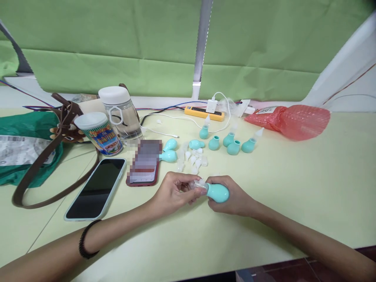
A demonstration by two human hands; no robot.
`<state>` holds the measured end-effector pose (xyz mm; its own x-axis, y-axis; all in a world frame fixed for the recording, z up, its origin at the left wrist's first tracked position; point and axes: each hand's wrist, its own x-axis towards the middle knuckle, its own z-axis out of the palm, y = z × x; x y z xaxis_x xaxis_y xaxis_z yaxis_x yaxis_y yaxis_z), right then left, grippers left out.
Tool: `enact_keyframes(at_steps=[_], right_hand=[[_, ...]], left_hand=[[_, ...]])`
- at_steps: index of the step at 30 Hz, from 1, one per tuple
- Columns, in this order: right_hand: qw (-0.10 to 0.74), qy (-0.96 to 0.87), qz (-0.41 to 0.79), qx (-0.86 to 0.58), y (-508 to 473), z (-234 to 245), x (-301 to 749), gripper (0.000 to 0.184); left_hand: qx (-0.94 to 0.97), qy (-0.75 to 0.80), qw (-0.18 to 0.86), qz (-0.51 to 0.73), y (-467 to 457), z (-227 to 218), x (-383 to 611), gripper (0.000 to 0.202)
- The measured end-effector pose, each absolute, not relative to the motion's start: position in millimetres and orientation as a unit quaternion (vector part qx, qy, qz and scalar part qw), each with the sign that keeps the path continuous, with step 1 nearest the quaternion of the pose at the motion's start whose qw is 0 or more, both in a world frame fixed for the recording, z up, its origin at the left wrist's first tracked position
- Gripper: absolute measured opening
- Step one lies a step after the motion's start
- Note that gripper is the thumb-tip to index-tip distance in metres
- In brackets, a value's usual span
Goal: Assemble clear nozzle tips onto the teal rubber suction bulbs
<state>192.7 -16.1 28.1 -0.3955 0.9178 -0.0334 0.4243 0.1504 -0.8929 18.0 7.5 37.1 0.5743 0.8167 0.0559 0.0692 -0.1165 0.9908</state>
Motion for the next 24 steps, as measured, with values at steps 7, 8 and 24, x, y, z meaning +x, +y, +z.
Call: enact_keyframes(at_steps=[7, 8, 24], right_hand=[[0.268, -0.655, 0.539, -0.457, -16.1, 31.8, 194.1, 0.014], [0.263, -0.647, 0.556, -0.449, -15.3, 32.6, 195.0, 0.015], [0.502, -0.539, 0.518, -0.435, 1.0, 27.1, 208.8, 0.018]], left_hand=[[0.688, 0.324, 0.574, 0.303, 10.6, 42.0, 18.3, 0.025], [0.688, 0.329, 0.574, 0.297, 12.6, 43.0, 18.0, 0.027], [0.930, 0.340, -0.097, 0.095, 52.2, 37.1, 1.2, 0.029]])
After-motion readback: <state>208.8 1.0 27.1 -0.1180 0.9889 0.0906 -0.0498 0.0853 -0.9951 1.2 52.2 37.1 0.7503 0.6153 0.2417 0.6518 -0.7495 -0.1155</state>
